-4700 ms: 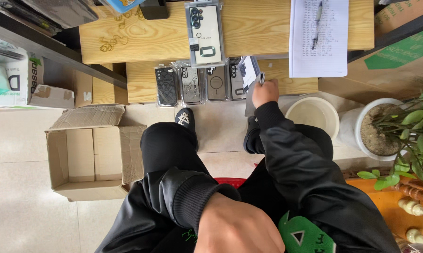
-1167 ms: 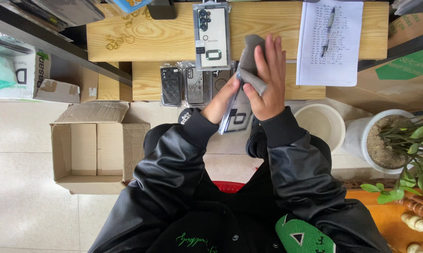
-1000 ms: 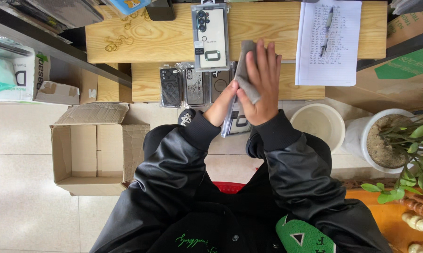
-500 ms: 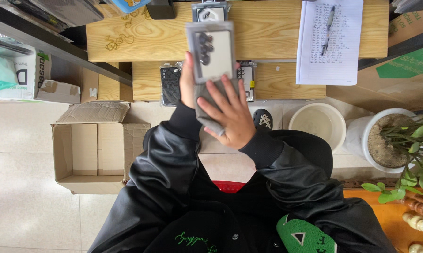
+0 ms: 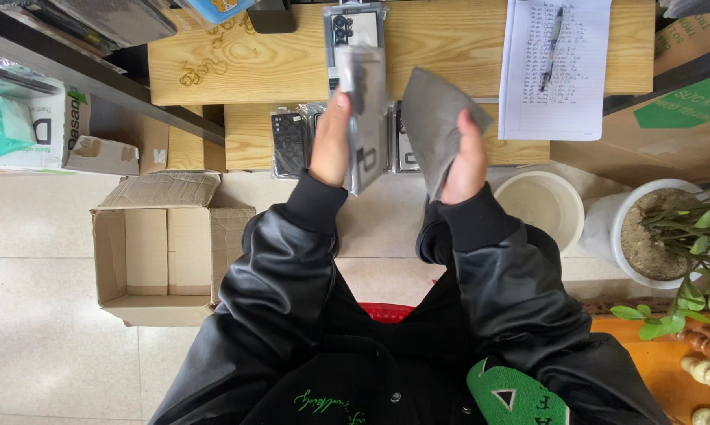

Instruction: The person wipes the plastic packaging of a phone case with a gray cloth. They rotate the package to clean multiple sides and edges, then place the cloth on the table.

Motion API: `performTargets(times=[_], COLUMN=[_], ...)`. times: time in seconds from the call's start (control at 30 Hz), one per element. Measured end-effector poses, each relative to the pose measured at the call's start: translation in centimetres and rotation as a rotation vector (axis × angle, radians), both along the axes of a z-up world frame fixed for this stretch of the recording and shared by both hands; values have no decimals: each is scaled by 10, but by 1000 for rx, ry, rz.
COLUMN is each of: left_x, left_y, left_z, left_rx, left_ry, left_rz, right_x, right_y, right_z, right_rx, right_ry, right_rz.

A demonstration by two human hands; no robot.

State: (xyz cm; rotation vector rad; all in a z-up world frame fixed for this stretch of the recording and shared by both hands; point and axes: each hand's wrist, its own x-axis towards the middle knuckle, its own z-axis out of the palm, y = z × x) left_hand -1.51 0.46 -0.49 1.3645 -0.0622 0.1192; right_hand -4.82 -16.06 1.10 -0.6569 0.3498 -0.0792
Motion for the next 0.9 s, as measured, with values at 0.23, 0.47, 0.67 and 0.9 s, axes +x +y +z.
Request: performTargets(times=[0.23, 0.47, 0.67, 0.9], left_x=[-7, -28, -39, -21], left_y=[-13, -44, -49, -35], left_z=[6, 0, -3, -18], left_rx=[23, -96, -257, -99], left_ry=[7, 100, 137, 27], left_rz=[-137, -325, -388, -279], right_x=[14, 15, 20, 0], right_y=[-25, -12, -23, -1], right_z=[13, 23, -5, -11], right_rx=[107, -1081, -1502, -1696], right_ry=[66, -794, -784, -823], right_rz=[29, 104, 96, 169])
